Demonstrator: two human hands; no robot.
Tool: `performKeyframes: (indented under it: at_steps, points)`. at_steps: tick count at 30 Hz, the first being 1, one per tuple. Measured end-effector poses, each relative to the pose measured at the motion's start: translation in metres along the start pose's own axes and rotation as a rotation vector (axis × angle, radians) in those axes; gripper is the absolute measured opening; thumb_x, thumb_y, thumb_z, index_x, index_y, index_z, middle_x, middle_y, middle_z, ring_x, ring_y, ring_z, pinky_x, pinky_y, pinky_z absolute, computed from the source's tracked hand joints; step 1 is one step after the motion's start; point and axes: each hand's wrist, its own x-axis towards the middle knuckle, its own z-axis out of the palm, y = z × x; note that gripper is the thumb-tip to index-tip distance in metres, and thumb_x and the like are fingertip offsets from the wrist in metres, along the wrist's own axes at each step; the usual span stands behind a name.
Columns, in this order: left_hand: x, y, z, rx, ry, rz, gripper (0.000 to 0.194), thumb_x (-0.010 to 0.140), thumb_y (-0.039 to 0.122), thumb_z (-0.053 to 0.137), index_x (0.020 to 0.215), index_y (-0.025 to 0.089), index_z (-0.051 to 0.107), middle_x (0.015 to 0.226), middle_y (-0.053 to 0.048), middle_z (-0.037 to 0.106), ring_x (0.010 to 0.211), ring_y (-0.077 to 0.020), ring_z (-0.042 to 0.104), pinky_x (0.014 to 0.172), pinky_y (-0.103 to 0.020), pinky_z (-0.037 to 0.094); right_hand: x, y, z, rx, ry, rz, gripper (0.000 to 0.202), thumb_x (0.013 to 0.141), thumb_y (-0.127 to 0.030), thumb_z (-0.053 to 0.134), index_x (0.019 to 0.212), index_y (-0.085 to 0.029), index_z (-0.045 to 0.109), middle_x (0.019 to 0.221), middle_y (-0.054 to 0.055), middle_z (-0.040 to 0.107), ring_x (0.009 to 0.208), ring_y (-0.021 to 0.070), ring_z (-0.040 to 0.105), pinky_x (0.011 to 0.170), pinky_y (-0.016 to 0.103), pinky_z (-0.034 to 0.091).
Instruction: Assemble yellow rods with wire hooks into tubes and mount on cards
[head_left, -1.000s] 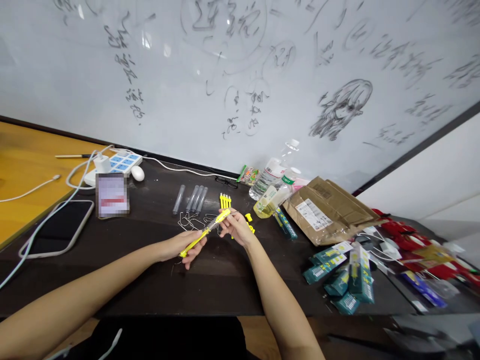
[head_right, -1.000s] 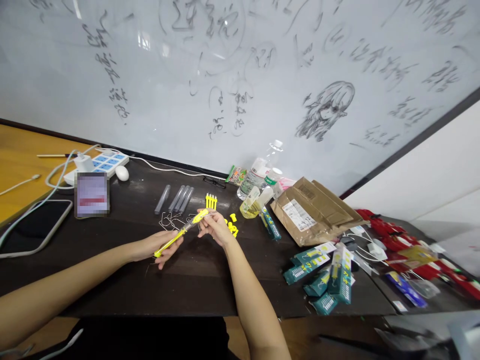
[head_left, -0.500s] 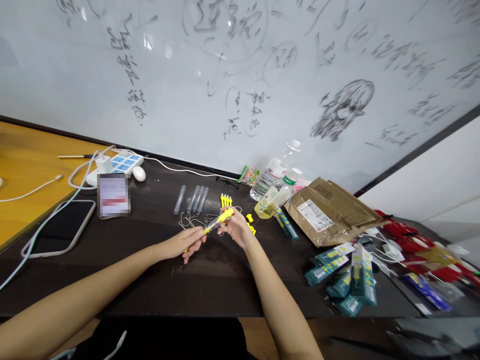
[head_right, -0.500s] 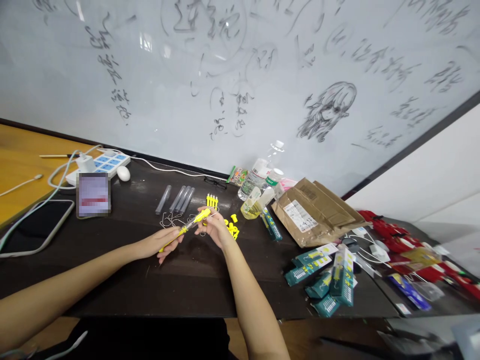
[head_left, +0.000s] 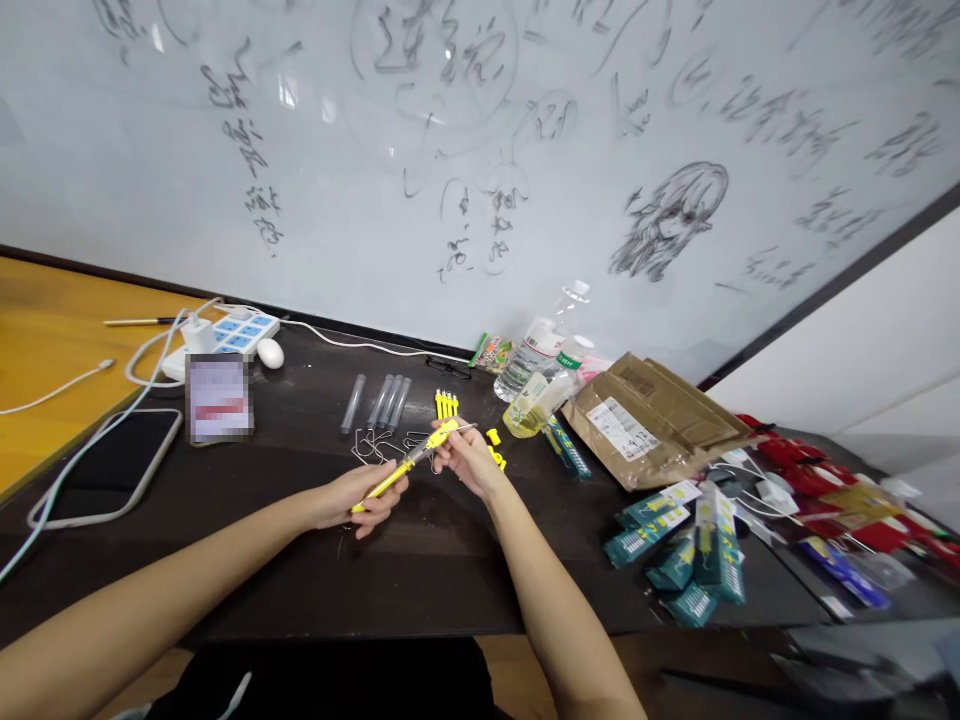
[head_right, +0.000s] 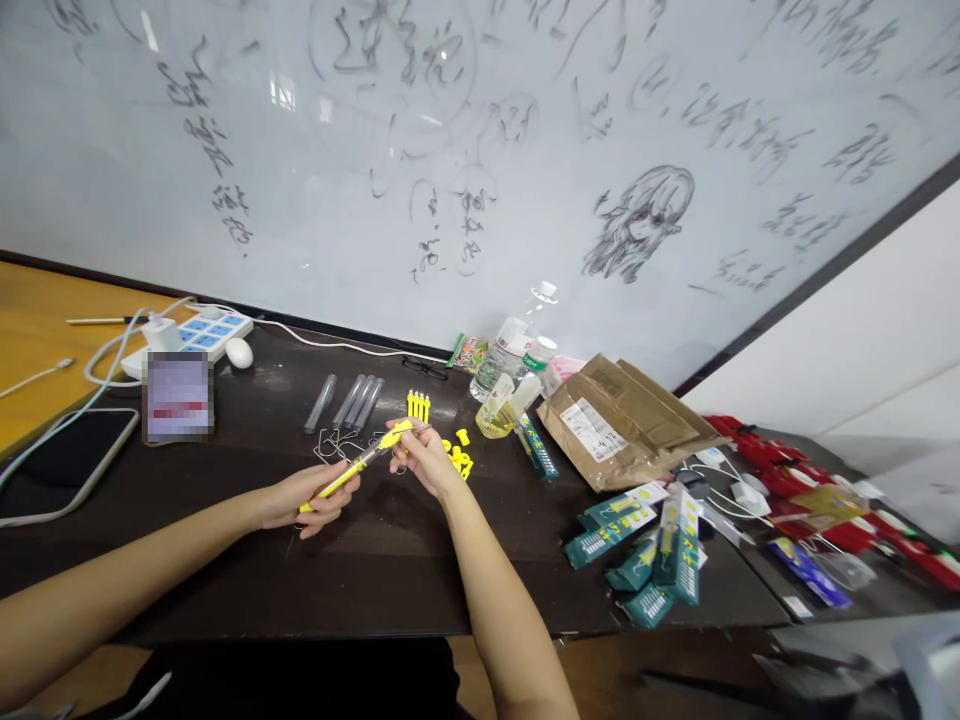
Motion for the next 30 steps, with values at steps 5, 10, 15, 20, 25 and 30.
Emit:
performKeyframes:
  at_steps: [5, 10, 15, 20, 25, 30]
  points:
    - [0.01, -0.014, -0.005, 0.21, 0.214, 0.084, 0.044, 0.083, 0.062, 0.041, 0.08, 0.018, 0.043, 0.047, 0.011, 0.034, 0.031, -0.0035, 0.026, 0.03, -0.017, 0.039, 0.0, 0.0, -0.004, -0.044, 0.013, 0.01, 0.032, 0.076, -0.037, 0.066, 0.102, -0.018, 0.061, 0.064, -0.004, 0.042, 0.056, 0.008, 0.039, 0.051, 0.024, 0.051]
    - [0.013, -0.02, -0.011, 0.266, 0.207, 0.144, 0.043, 0.084, 0.062, 0.038, 0.081, 0.019, 0.042, 0.048, 0.011, 0.034, 0.03, -0.0029, 0.027, 0.03, -0.016, 0.039, 0.0, 0.001, -0.005, -0.05, 0.008, 0.014, 0.034, 0.075, -0.038, 0.067, 0.103, -0.018, 0.061, 0.062, -0.004, 0.042, 0.057, 0.0084, 0.041, 0.05, 0.024, 0.051]
    - [0.009, -0.011, -0.002, 0.212, 0.186, 0.068, 0.044, 0.085, 0.061, 0.036, 0.083, 0.018, 0.043, 0.047, 0.011, 0.035, 0.03, -0.0029, 0.026, 0.03, -0.017, 0.039, 0.0, -0.002, -0.003, -0.044, 0.008, 0.016, 0.032, 0.076, -0.035, 0.066, 0.103, -0.017, 0.061, 0.063, -0.004, 0.044, 0.056, 0.008, 0.043, 0.051, 0.024, 0.051]
    - [0.009, -0.008, 0.0, 0.375, 0.291, 0.192, 0.04, 0.085, 0.059, 0.038, 0.083, 0.019, 0.043, 0.048, 0.011, 0.036, 0.033, -0.0043, 0.03, 0.034, -0.018, 0.041, 0.0, -0.006, 0.008, 0.046, 0.041, -0.015, 0.038, 0.075, -0.024, 0.061, 0.112, -0.022, 0.054, 0.072, -0.002, 0.052, 0.06, 0.0101, 0.049, 0.052, 0.026, 0.052]
    - [0.009, -0.009, -0.002, 0.55, 0.395, 0.312, 0.033, 0.087, 0.051, 0.041, 0.084, 0.019, 0.043, 0.054, 0.008, 0.047, 0.04, -0.0057, 0.044, 0.04, -0.016, 0.039, 0.001, -0.004, 0.017, 0.088, 0.082, -0.048, 0.034, 0.075, -0.025, 0.059, 0.108, -0.025, 0.051, 0.084, -0.001, 0.056, 0.065, 0.0119, 0.054, 0.053, 0.027, 0.053]
    - [0.012, -0.01, 0.002, 0.365, 0.301, 0.28, 0.032, 0.088, 0.052, 0.039, 0.087, 0.021, 0.036, 0.059, 0.003, 0.061, 0.041, -0.0092, 0.054, 0.042, -0.018, 0.039, 0.003, 0.015, 0.018, -0.021, 0.13, 0.014, 0.022, 0.076, -0.036, 0.063, 0.092, -0.021, 0.055, 0.08, 0.0, 0.057, 0.063, 0.0111, 0.053, 0.053, 0.025, 0.05]
